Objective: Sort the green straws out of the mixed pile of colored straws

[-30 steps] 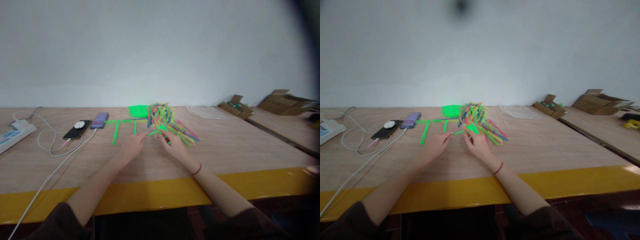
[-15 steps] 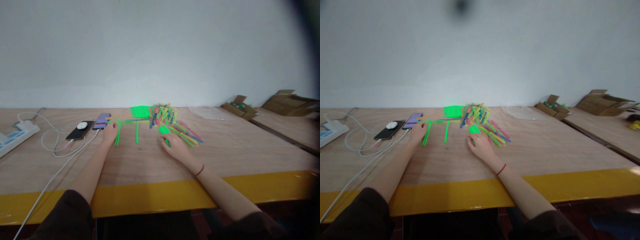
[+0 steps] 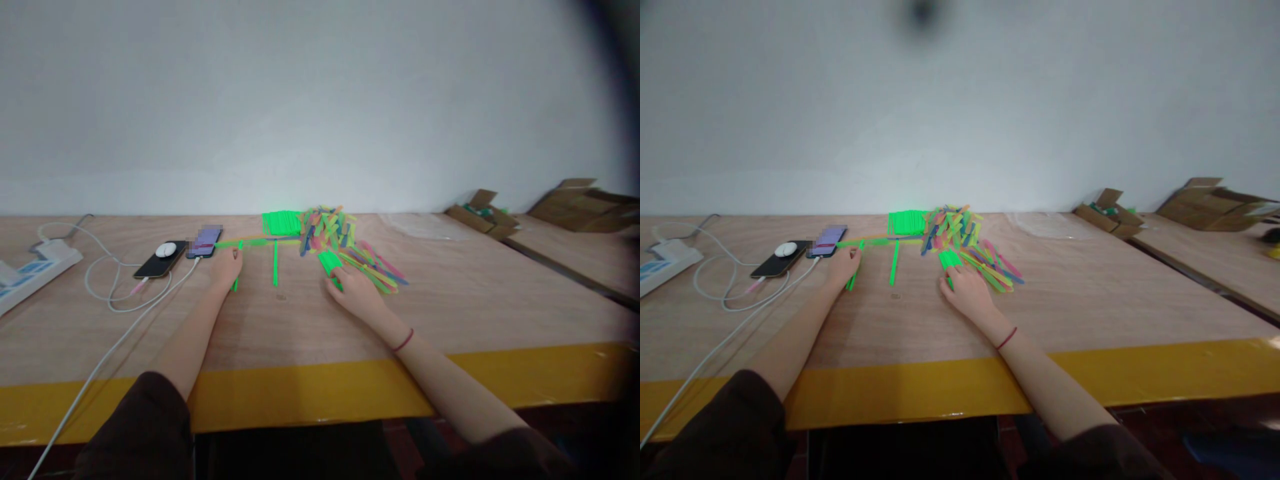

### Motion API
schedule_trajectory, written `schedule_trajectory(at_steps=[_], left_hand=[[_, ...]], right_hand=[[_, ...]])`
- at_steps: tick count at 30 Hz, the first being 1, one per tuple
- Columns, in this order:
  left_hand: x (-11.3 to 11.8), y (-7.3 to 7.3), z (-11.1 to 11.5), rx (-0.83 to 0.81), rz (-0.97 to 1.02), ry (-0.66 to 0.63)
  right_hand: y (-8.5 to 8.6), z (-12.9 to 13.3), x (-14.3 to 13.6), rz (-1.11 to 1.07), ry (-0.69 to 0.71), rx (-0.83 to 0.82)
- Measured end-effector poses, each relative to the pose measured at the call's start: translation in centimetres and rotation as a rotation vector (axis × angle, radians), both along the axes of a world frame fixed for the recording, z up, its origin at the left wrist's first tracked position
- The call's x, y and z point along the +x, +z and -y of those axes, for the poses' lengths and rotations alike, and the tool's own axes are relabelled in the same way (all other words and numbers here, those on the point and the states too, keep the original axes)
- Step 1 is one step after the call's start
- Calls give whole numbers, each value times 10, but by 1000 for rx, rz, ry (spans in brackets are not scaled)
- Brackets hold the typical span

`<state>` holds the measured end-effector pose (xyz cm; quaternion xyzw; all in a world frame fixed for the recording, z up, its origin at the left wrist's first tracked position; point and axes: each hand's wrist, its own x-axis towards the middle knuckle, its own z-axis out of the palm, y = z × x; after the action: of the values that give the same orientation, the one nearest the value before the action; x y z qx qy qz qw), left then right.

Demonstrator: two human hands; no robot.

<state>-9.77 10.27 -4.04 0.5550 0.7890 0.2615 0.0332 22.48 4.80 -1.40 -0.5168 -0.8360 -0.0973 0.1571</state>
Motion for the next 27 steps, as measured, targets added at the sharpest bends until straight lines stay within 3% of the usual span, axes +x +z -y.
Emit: schedule_trajectory(at_steps=[8, 15, 20, 27], left_hand=[[7, 8, 12, 130, -58, -45], [47, 19, 37, 280, -51, -335], [86, 23, 58, 266, -15, -541], [112, 22, 72, 215, 47, -674]], right_hand=[[-2, 0, 1, 187, -60, -32], [-1, -1, -2, 232, -76, -55], [-2, -5, -2, 261, -100, -65], [0, -10, -4, 308, -95, -65]])
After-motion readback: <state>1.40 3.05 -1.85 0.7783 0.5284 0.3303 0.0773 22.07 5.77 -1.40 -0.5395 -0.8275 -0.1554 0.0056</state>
